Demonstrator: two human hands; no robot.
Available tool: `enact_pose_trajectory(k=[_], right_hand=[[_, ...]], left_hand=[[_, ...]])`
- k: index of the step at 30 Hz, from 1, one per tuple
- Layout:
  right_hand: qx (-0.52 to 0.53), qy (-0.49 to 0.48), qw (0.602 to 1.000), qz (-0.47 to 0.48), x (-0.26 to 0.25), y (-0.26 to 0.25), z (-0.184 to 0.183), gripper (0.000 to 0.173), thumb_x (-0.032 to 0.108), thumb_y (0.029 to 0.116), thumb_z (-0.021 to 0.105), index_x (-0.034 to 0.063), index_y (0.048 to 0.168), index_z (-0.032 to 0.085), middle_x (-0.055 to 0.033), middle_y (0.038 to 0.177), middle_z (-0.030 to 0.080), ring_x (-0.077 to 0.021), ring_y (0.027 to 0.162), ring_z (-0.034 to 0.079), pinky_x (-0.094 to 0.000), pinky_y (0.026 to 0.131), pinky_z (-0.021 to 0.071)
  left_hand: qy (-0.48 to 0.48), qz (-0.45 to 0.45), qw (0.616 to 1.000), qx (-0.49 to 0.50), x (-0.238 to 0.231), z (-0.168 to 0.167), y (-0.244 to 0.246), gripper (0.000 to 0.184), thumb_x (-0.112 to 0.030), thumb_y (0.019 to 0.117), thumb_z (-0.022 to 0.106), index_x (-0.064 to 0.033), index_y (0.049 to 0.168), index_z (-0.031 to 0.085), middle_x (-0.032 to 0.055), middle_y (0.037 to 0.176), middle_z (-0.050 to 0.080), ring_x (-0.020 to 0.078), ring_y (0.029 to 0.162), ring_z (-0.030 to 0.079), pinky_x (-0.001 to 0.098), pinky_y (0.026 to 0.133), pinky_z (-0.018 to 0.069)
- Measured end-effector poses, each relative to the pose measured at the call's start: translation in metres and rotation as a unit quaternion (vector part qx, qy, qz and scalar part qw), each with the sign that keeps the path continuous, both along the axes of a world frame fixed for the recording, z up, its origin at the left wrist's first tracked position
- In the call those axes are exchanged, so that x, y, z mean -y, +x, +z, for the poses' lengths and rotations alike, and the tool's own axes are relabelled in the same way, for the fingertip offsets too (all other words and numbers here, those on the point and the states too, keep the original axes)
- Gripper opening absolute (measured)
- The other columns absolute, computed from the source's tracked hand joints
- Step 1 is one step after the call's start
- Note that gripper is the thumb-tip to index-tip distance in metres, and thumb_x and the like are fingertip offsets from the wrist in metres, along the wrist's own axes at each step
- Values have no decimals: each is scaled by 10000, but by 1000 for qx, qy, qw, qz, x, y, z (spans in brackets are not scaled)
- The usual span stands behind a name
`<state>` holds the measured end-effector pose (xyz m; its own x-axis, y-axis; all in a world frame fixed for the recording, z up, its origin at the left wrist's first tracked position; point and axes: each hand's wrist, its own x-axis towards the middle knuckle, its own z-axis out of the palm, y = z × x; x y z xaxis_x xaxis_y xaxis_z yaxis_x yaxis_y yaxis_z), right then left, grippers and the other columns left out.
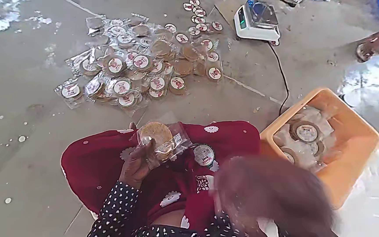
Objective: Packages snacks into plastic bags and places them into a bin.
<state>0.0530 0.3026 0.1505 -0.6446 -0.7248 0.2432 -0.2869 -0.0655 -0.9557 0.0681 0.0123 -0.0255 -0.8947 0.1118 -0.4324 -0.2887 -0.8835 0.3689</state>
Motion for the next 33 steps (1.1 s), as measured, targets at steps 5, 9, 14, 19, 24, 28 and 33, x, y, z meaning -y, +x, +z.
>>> enact_pose_trajectory(k=[5,9,14,19,24,28,33], right_hand=[[-52,465,864,-187,-11,-67,-149,306,265,864,817,39,1049,726,-153,985,697,-328,941,678,-553,850,550],[-16,459,861,-218,-14,-61,-168,122,175,900,754,60,942,760,-113,925,707,-272,903,681,-500,821,542],[91,347,884,-300,-45,-58,-155,40,159,910,771,119,910,778,-2,837,732,-95,767,663,-361,736,538],[114,299,890,-326,-56,-52,-141,104,139,963,712,61,1000,770,-26,900,734,-65,790,657,-299,756,547],[165,153,902,-369,-44,-54,-119,39,67,923,736,56,960,744,28,764,699,9,580,554,-152,511,442],[172,125,910,-355,-37,-52,-106,34,32,920,725,58,933,743,30,744,692,13,564,548,-140,502,443],[180,131,928,-298,-28,-51,-102,48,17,910,724,56,928,745,34,759,711,25,577,567,-129,518,455]], left_hand=[[-58,6,998,21,-8,4,1,274,-78,938,618,-36,1204,565,171,1060,714,277,949,731,467,818,631],[-98,19,993,59,-8,8,6,239,-69,950,565,-32,1186,570,167,1046,714,280,927,734,471,793,637],[-107,22,993,40,-3,9,6,205,-82,923,602,-36,1122,618,151,1017,728,262,911,742,457,786,641],[-112,7,992,52,-12,10,6,212,-76,983,534,-31,1185,580,159,1047,718,272,934,733,474,805,633],[-123,-17,991,57,-26,19,9,225,-66,1028,494,-16,1240,553,158,1033,722,258,914,739,448,805,635],[-95,-40,994,30,-31,18,13,207,-59,1010,525,-7,1203,581,156,1029,729,253,920,741,443,822,632],[-107,-51,993,27,-35,17,15,242,-62,1001,554,8,1230,585,152,1052,726,239,951,733,415,854,619]])
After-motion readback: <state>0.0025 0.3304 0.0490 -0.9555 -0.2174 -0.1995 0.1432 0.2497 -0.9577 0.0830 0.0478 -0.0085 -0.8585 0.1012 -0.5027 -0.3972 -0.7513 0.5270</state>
